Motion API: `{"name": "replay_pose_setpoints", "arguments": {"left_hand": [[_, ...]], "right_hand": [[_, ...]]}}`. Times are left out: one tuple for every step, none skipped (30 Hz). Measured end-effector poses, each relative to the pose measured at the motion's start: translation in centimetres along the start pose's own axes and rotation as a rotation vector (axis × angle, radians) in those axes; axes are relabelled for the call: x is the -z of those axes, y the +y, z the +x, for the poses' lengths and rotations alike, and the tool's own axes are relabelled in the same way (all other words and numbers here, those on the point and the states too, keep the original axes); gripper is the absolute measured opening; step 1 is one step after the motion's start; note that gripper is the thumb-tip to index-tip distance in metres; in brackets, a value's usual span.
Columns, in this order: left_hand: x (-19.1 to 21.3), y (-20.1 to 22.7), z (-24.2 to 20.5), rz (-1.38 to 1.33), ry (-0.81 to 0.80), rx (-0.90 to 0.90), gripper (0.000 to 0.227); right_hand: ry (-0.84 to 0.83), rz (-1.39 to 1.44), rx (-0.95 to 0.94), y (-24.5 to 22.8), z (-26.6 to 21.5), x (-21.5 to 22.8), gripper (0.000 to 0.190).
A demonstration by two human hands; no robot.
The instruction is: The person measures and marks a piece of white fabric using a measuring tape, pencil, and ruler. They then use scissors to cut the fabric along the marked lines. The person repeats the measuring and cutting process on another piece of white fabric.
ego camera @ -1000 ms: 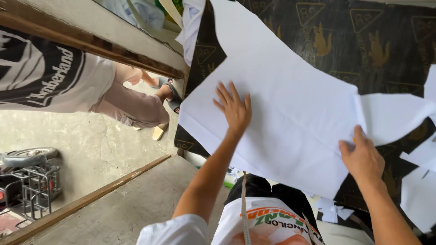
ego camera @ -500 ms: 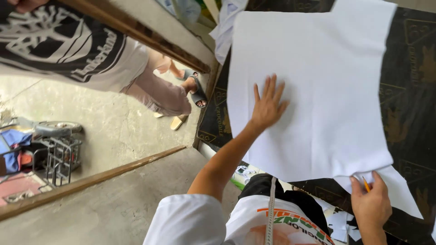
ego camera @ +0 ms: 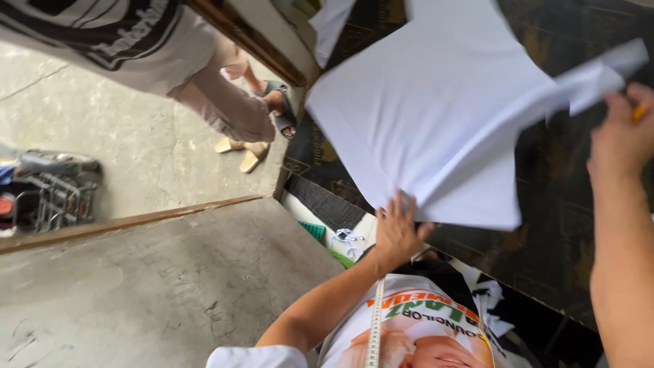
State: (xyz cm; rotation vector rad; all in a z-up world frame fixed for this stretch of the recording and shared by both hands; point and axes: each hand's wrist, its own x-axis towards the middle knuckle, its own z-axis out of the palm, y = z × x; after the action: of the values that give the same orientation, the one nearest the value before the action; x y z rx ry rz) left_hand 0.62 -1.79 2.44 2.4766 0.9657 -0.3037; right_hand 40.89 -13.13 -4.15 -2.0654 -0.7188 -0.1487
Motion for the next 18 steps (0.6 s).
{"name": "replay_pose_setpoints", "arguments": {"left_hand": [[1.3,2.4,-1.5,-0.071,-0.187,-0.111,0.070],[1.5,2.7,-1.3,-0.071,-0.201,-0.147,0.070],[1.8,3.2,-1.1,-0.227,-0.223,-0.105,0.068],[2.1,3.7,-0.4,-0.384,-0.245,-0.062,0.067],[-0.4,1.0,3.5,-0.383,-0.260,-0.098,0.067],[-2.7,-1.8,7.0,-0.244,0.112,-0.264,0.060],[-5.0,-4.6,10.5,-0.107,0.485,-0.429,0.058],[-3.6,-5.9,11.8,-0.111,0.479,-0.450,0.058],[-2.2,-7.2,13.2,0.012,0.483,-0.444,0.060],[-0.8,-8.5,14.5,0.137,0.481,-0.441,0.062],[0.0,-8.7,13.4,0.135,0.469,-0.465,0.062],[1.0,-9.0,12.6,0.251,0.353,-0.353,0.065],[2.1,-9.2,11.9,0.366,0.238,-0.239,0.069],[1.8,-9.7,10.5,0.371,0.234,-0.254,0.069],[1.5,-10.3,9.1,0.416,0.238,-0.150,0.073],[1.1,-10.9,7.3,0.462,0.237,-0.043,0.078],[-0.5,-11.3,4.8,0.471,0.227,-0.055,0.078],[-1.9,-11.8,2.9,0.584,0.120,0.034,0.089]], "right_hand": [[0.056,0.210,0.152,-2.0,2.0,0.2,0.024],[0.079,0.181,0.142,-3.2,0.0,1.1,0.024],[0.017,0.034,0.207,-4.4,-1.9,1.9,0.023],[-0.048,-0.113,0.271,-5.6,-3.3,2.4,0.026],[-0.026,-0.143,0.261,-5.7,-6.8,2.7,0.026],[-0.105,-0.205,0.091,-6.0,-10.5,2.5,0.021],[-0.183,-0.263,-0.079,-6.3,-14.0,2.0,0.021],[-0.167,-0.274,-0.090,-8.1,-16.2,2.8,0.021],[-0.231,-0.342,-0.111,-9.9,-18.3,3.4,0.028],[-0.298,-0.409,-0.142,-11.8,-20.7,4.0,0.038],[-0.285,-0.418,-0.163,-13.0,-20.8,5.0,0.038],[-0.441,-0.443,-0.302,-14.1,-20.6,5.8,0.044],[-0.597,-0.461,-0.443,-15.3,-20.2,6.5,0.051],[-0.588,-0.459,-0.456,-14.6,-19.3,5.9,0.051],[-0.576,-0.443,-0.399,-13.9,-18.2,5.4,0.051],[-0.570,-0.425,-0.346,-13.1,-17.6,4.9,0.052],[-0.567,-0.422,-0.362,-11.8,-16.7,3.8,0.052],[-0.606,-0.429,-0.284,-10.4,-15.3,2.4,0.052]]}}
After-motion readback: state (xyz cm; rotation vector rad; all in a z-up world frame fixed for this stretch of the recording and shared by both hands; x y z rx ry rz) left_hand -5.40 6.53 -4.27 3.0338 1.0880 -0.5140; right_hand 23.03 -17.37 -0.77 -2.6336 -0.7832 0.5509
